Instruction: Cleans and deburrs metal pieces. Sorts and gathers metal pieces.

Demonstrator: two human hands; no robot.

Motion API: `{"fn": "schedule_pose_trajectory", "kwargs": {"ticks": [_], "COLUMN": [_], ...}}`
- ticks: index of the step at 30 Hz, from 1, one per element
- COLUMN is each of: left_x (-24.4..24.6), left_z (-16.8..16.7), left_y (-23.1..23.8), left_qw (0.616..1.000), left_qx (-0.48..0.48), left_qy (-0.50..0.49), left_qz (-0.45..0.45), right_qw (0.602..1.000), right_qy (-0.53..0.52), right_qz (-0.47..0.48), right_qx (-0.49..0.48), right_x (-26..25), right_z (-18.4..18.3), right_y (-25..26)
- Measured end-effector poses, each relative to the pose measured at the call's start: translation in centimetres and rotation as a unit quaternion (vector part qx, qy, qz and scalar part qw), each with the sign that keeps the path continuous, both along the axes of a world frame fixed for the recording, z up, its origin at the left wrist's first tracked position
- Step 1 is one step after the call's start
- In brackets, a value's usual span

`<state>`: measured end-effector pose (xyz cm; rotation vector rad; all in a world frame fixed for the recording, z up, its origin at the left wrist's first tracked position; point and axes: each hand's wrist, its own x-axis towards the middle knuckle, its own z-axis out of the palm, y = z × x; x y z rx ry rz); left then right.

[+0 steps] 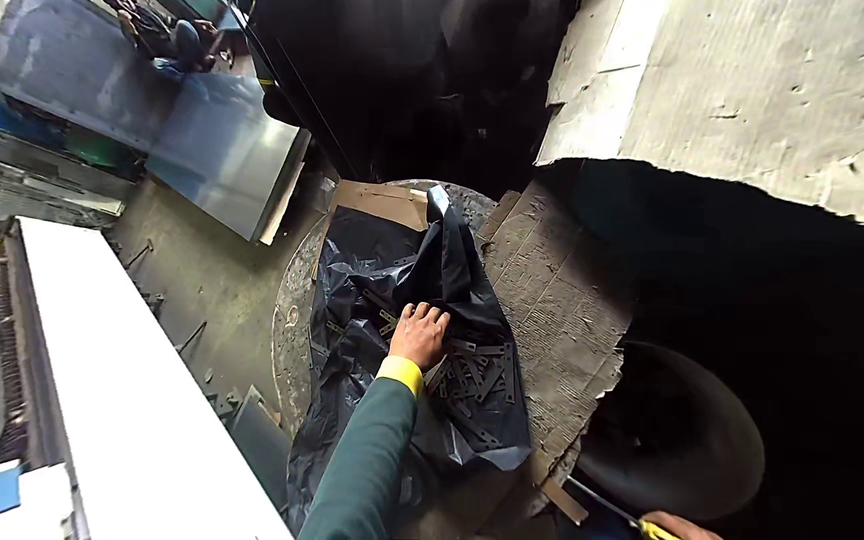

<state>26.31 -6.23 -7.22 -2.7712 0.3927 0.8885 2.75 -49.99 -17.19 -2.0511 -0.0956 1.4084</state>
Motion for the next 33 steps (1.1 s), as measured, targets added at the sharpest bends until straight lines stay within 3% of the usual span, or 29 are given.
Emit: {"fn": "schedule_pose_trajectory", "kwargs": {"ticks": [5,12,17,24,26,29,33], "left_x": [-2.6,-7.3,-10.0,-8.5,-8.2,-9.1,-11.0], "left_z": [0.2,-1.0,-1.6,-3.3,-3.5,-2.9,-2.1], "left_y": [-0.1,-0.9,-4.6,-9.5,-9.8,-7.5,-0.8], "left_qw": [0.998,0.948,0.918,0.816,0.817,0.857,0.961], "left_qx": [0.032,0.028,0.014,-0.006,-0.020,-0.082,-0.083], "left_qy": [0.032,-0.016,-0.025,-0.063,-0.069,-0.086,0.003], "left_qz": [0.053,0.317,0.395,0.575,0.572,0.501,0.262], "right_qw": [1.000,1.000,0.999,0.999,0.999,1.000,1.000], "right_qy": [0.012,0.012,0.027,0.015,0.008,0.003,0.009], "right_qz": [-0.014,-0.016,0.004,0.043,0.036,0.028,0.020], "right_qx": [0.024,0.020,0.026,0.024,0.019,0.014,0.009], "right_x": [1.0,1.1,1.1,2.5,2.6,2.4,1.4], "right_z": [-1.3,-1.6,-1.8,-2.3,-2.1,-1.6,-1.9], "right_y": [1.0,1.6,1.8,3.2,3.1,2.0,0.1]}}
